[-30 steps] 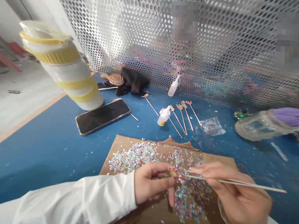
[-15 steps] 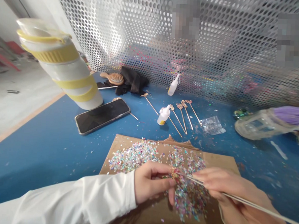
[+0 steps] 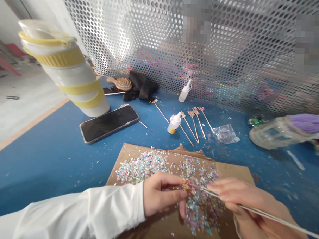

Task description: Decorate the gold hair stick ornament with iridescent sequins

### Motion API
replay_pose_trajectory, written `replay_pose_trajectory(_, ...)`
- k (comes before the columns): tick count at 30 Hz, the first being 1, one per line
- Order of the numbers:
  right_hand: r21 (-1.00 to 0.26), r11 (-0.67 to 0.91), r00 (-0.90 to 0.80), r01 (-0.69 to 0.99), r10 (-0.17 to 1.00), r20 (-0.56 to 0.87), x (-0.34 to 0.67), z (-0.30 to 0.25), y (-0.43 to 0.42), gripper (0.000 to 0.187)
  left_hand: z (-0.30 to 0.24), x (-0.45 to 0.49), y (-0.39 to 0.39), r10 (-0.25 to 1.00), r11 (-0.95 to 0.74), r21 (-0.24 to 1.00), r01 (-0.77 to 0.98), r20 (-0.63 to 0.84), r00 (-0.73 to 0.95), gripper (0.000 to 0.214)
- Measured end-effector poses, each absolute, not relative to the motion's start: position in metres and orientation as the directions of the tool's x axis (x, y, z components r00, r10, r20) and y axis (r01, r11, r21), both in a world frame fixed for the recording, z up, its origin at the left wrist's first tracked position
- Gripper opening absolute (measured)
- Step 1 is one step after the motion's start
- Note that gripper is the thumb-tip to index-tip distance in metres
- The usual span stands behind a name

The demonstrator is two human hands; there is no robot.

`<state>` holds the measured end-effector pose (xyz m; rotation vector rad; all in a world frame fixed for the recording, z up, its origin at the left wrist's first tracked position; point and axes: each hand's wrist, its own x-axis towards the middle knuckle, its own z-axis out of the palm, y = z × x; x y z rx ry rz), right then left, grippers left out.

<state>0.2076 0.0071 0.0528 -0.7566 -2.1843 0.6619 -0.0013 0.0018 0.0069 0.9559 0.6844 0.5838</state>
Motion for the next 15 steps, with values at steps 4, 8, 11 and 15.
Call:
replay_pose_trajectory(4, -0.626, 0.716, -0.583, 0.308, 0.662, 0.471, 0.2067, 0.0532, 0.0086, 0.025, 0.0067, -0.0016, 0.0017, 0.704, 0.462, 0.876, -0.138, -0.267, 0.658, 0.033)
replay_pose_trajectory(8, -0.618, 0.733, -0.582, 0.285, 0.644, 0.496, 0.2040, 0.0532, 0.0097, 0.022, 0.0068, -0.0017, 0.0018, 0.703, 0.459, 0.877, -0.140, -0.262, 0.661, 0.032)
replay_pose_trajectory(11, -0.623, 0.727, -0.572, 0.287, 0.652, 0.497, 0.2026, 0.0525, 0.0096, 0.022, 0.0064, -0.0018, 0.0019, 0.702, 0.461, 0.875, -0.147, -0.258, 0.664, 0.030)
replay_pose_trajectory(15, -0.627, 0.723, -0.569, 0.290, 0.658, 0.494, 0.2038, 0.0519, 0.0089, 0.023, 0.0058, -0.0018, 0.0015, 0.704, 0.459, 0.875, -0.152, -0.254, 0.663, 0.030)
